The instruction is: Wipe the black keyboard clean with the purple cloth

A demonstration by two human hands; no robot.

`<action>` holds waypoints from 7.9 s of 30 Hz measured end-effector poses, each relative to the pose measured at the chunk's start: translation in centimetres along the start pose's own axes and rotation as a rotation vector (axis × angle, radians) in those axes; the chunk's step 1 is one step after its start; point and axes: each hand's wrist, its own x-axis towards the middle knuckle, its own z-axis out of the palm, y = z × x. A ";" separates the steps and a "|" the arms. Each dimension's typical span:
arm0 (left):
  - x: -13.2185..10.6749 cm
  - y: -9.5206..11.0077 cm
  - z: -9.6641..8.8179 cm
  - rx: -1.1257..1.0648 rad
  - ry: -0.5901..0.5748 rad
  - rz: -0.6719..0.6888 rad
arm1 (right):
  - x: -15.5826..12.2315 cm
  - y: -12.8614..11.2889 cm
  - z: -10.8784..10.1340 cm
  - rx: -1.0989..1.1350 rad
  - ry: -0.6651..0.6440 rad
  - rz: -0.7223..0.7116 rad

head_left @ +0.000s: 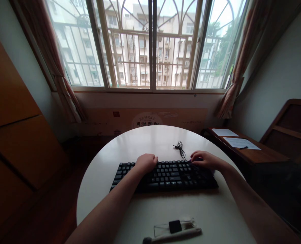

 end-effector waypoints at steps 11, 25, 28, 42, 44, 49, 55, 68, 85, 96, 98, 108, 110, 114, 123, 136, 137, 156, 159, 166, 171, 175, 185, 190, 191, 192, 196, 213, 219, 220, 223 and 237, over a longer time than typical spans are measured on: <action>0.1 -0.2 0.2 0.004 0.009 0.015 | -0.7 0.7 -0.7 0.020 -0.092 0.045; 0.0 -0.1 0.0 0.009 0.021 0.030 | -0.8 -0.3 -1.0 0.124 -0.178 0.017; 0.0 -0.1 0.1 0.009 0.022 0.028 | -0.8 -0.3 -1.0 0.117 -0.179 0.013; 0.2 -0.1 0.3 0.009 0.024 0.027 | -1.1 1.6 -1.3 0.103 -0.099 0.065; 0.2 -0.1 0.3 0.010 0.026 0.028 | -1.2 1.7 -1.3 0.110 -0.118 0.093; 0.2 -0.3 0.5 0.010 0.029 0.032 | -1.4 1.9 -1.5 0.101 -0.166 0.156; 0.2 -0.2 0.4 0.006 0.018 0.024 | -1.4 1.5 -1.5 0.113 -0.176 0.124; 0.1 -0.3 0.4 0.006 0.009 0.018 | -1.3 1.4 -1.4 0.122 -0.167 0.135; 0.1 -0.2 0.3 0.007 0.008 0.023 | -1.4 1.6 -1.2 0.062 -0.135 0.179; 0.3 -0.3 0.4 0.009 0.011 0.025 | -1.2 1.5 -1.2 0.065 -0.139 0.201; 0.2 -0.4 0.4 0.005 0.007 0.020 | -1.2 1.5 -1.2 0.064 -0.137 0.205; 0.2 -0.3 0.3 0.001 0.009 0.024 | -1.1 1.5 -1.1 0.046 -0.142 0.221; 0.1 -0.2 0.2 0.005 0.006 0.022 | -1.1 1.5 -1.1 0.032 -0.140 0.212; 0.1 -0.1 0.1 0.000 -0.008 0.001 | -1.0 1.8 -1.0 0.024 -0.124 0.208; 0.2 -0.3 0.4 0.001 0.005 0.014 | -1.0 1.9 -1.1 0.021 -0.115 0.225; 0.1 -0.2 0.4 0.008 0.010 0.023 | -0.9 2.1 -1.1 -0.004 -0.093 0.217; 0.1 -0.3 0.4 0.009 0.010 0.024 | -0.9 2.1 -1.1 -0.006 -0.094 0.214; 0.2 -0.3 0.4 0.009 0.018 0.027 | -0.9 1.9 -1.0 -0.014 -0.097 0.221; 0.3 -0.3 0.5 0.009 0.013 0.026 | -0.8 1.9 -1.0 -0.025 -0.099 0.216; 0.2 -0.3 0.4 0.009 0.015 0.025 | -0.8 2.0 -1.0 -0.026 -0.098 0.216; 0.2 -0.2 0.3 0.008 0.011 0.020 | -0.9 1.8 -1.0 -0.024 -0.099 0.205; 0.2 -0.3 0.4 0.011 0.012 0.022 | -0.9 1.6 -1.0 -0.026 -0.094 0.200; 0.1 -0.2 0.2 0.010 0.008 0.017 | -0.9 1.4 -1.0 -0.020 -0.102 0.215; 0.1 -0.2 0.3 0.005 0.009 0.019 | -1.0 1.4 -1.0 -0.013 -0.102 0.221; 0.1 -0.2 0.3 0.005 0.009 0.020 | -1.0 1.4 -1.0 -0.012 -0.102 0.225; 0.1 -0.2 0.2 0.004 0.009 0.022 | -1.0 1.4 -1.0 -0.012 -0.103 0.229; 0.1 -0.2 0.2 -0.001 0.007 0.015 | -0.9 1.4 -1.0 -0.014 -0.108 0.224; 0.3 -0.4 0.6 0.007 0.013 0.025 | -0.9 1.4 -0.9 -0.028 -0.104 0.243; 0.2 -0.3 0.4 -0.005 0.010 0.019 | -0.9 1.2 -0.9 -0.018 -0.106 0.253; 0.1 -0.3 0.3 -0.006 0.009 0.016 | -0.9 1.1 -0.9 -0.015 -0.104 0.250; 0.1 -0.2 0.2 -0.008 0.000 0.008 | -1.0 1.1 -0.9 -0.012 -0.100 0.246; 0.2 -0.2 0.3 0.001 -0.004 0.007 | -0.9 1.5 -0.8 -0.001 -0.106 0.252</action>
